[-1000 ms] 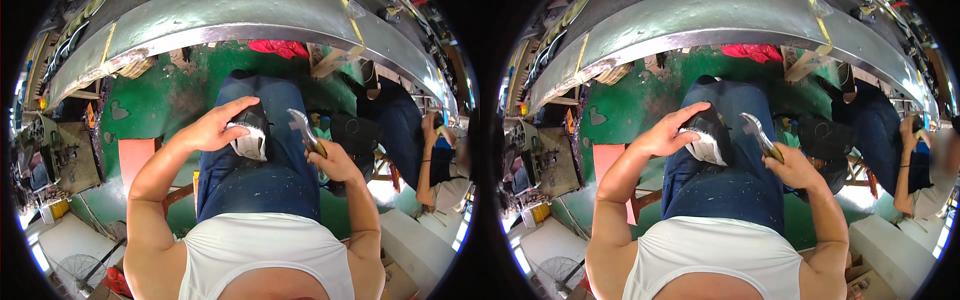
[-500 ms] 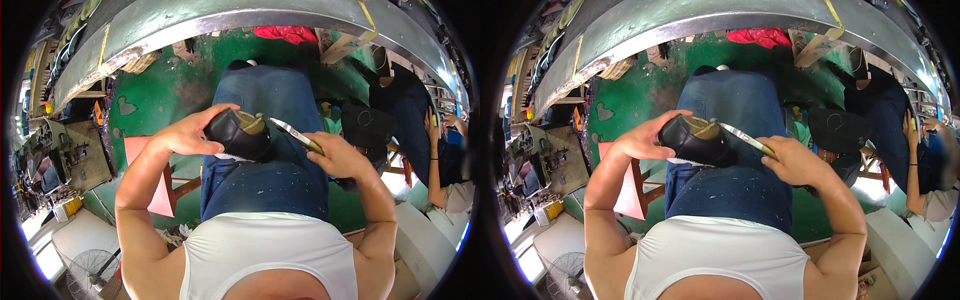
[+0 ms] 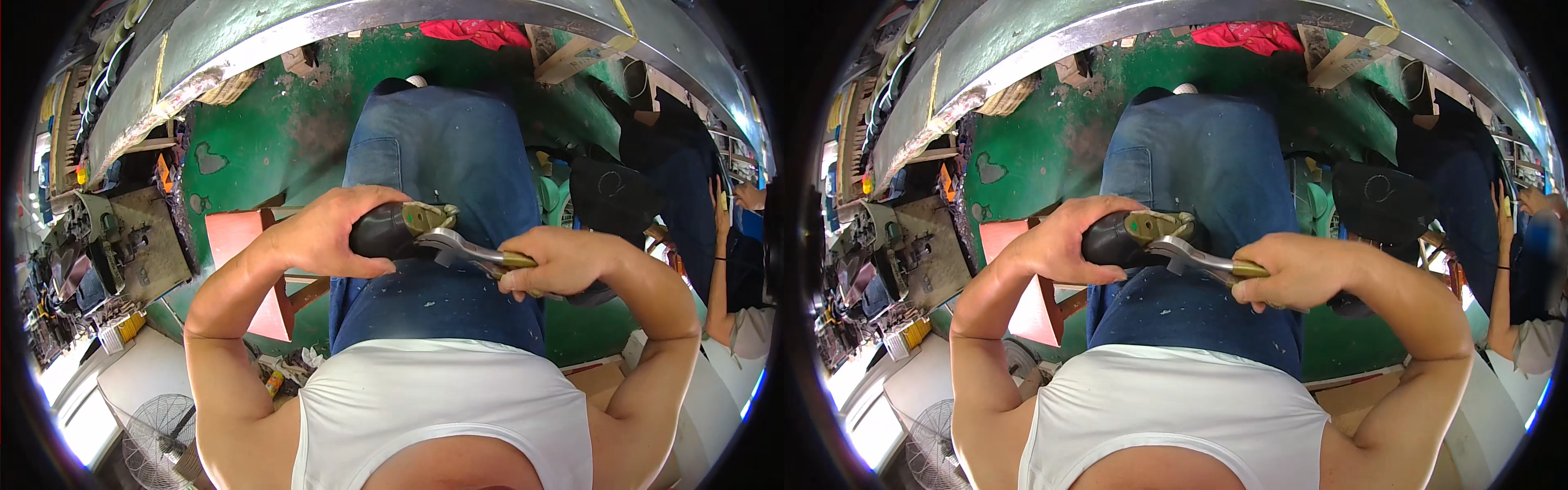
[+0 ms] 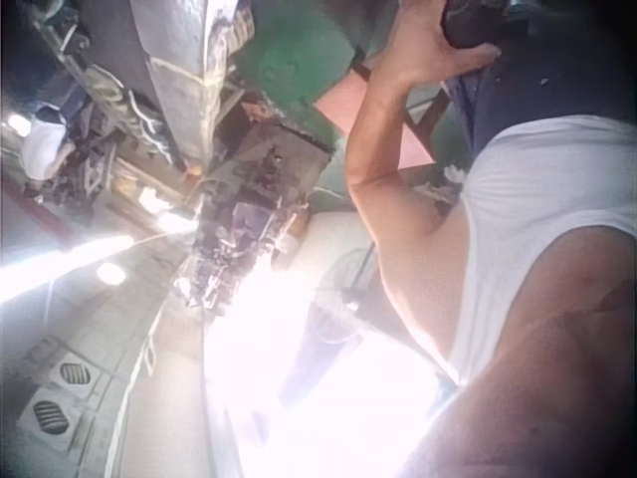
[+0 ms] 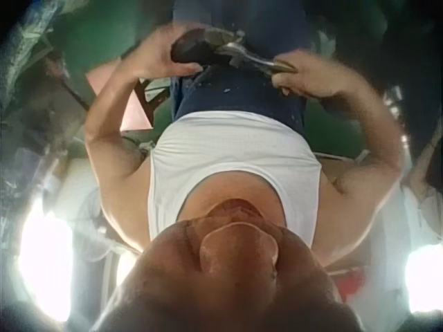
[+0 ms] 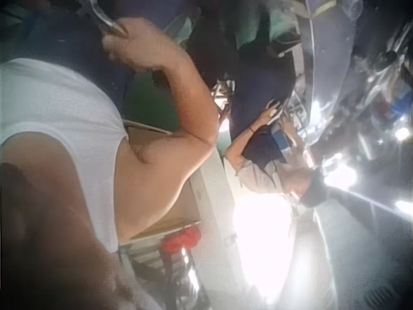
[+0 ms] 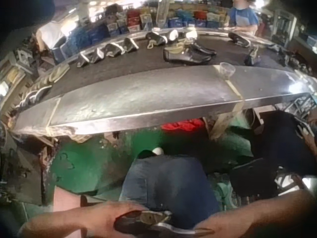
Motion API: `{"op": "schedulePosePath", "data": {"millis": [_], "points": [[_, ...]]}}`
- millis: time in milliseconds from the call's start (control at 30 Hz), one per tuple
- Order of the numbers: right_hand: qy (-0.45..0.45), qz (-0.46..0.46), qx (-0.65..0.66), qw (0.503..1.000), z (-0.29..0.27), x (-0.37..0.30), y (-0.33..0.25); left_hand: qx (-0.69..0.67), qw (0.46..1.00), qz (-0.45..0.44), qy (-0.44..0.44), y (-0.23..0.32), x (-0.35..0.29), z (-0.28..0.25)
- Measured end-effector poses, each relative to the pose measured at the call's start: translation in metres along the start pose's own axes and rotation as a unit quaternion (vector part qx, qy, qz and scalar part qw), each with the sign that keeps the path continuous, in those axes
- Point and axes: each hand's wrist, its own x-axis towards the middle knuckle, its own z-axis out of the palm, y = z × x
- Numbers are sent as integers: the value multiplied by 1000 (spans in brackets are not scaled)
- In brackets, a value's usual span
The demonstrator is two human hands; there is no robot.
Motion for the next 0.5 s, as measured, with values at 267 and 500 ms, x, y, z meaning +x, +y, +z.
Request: {"op": "schedulePosePath", "data": {"millis": [267, 500], "points": [[92, -36, -135, 986, -6, -74, 26, 48, 994, 93, -8, 11, 4, 17], [98, -42, -101, 989, -11, -76, 38, 41, 996, 76, -9, -1, 1, 16]]}}
